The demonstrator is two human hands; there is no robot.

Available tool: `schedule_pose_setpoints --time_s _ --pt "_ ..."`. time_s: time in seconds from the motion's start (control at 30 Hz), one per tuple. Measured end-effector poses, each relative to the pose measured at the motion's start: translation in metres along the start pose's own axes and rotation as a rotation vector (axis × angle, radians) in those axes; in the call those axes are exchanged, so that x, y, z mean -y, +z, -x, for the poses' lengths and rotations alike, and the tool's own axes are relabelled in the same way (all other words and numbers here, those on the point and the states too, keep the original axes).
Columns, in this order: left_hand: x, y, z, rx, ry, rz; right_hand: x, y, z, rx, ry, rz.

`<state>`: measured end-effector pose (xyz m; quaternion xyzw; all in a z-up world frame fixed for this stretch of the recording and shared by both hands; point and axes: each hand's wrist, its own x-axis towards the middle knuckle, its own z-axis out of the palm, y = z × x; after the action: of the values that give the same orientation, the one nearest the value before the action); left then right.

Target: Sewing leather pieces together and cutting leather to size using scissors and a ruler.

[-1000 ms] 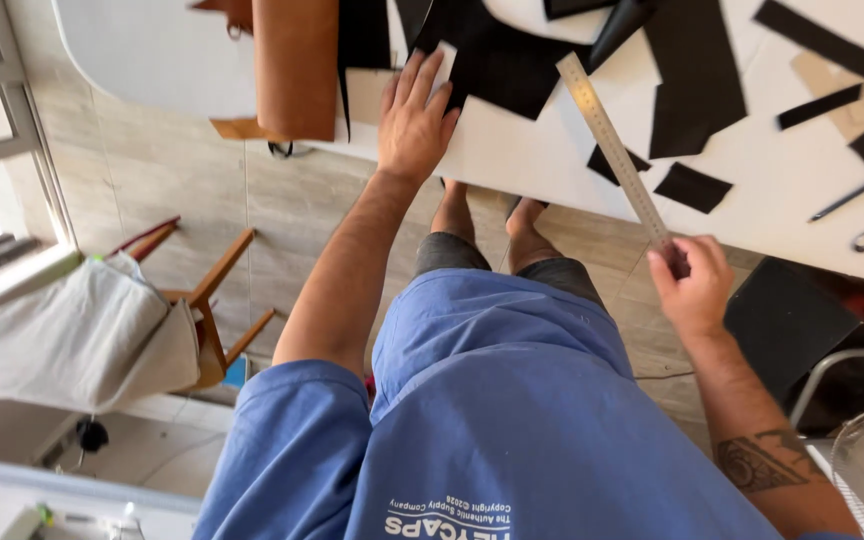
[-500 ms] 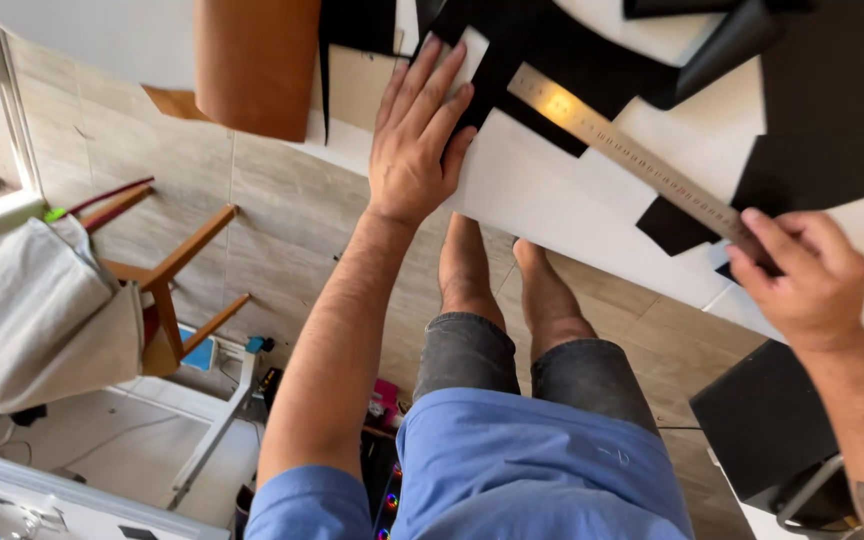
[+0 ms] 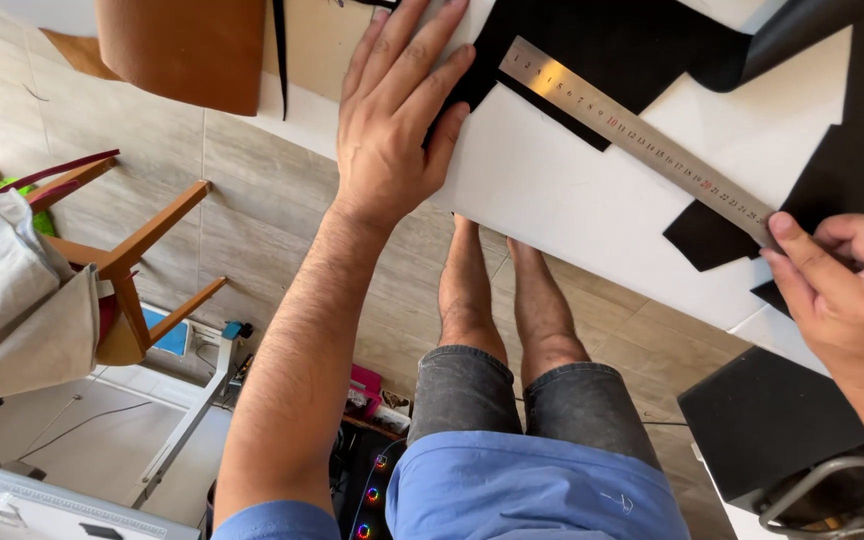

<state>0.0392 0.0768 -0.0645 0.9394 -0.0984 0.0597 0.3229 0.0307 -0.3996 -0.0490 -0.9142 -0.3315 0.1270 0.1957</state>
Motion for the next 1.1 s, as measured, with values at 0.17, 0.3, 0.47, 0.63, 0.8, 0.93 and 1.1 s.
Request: schedule_pose_setpoints --time_s 0.17,0.3,0.47,0.63,0.8,0.93,1.1 --pt "-0.001 0.001 0.001 -0.02 0.004 -0.006 0.014 -0.011 -0.003 0.0 0.015 0.029" --pt "0.0 0.001 0.003 -0.008 -0.004 -0.005 -0.003 0.003 0.014 -0.061 -0.024 0.075" --pt "0.002 0.003 0.004 -0.008 0.009 -0.021 -0.011 0.007 0.015 -0.076 -0.074 0.068" --pt "0.001 0.002 0.003 -0.013 0.003 -0.015 -0.008 0.01 0.008 -0.069 -0.078 0.097" --pt "0.004 0.004 0.005 -0.004 0.01 -0.025 -0.004 0.012 0.008 -0.068 -0.068 0.099" --pt "0.004 0.005 0.005 -0.016 0.02 -0.023 -0.002 0.012 0.011 -0.065 -0.059 0.128" --pt "0.004 0.005 0.006 -0.017 0.016 -0.016 -0.001 0.012 0.015 -0.067 -0.058 0.121"
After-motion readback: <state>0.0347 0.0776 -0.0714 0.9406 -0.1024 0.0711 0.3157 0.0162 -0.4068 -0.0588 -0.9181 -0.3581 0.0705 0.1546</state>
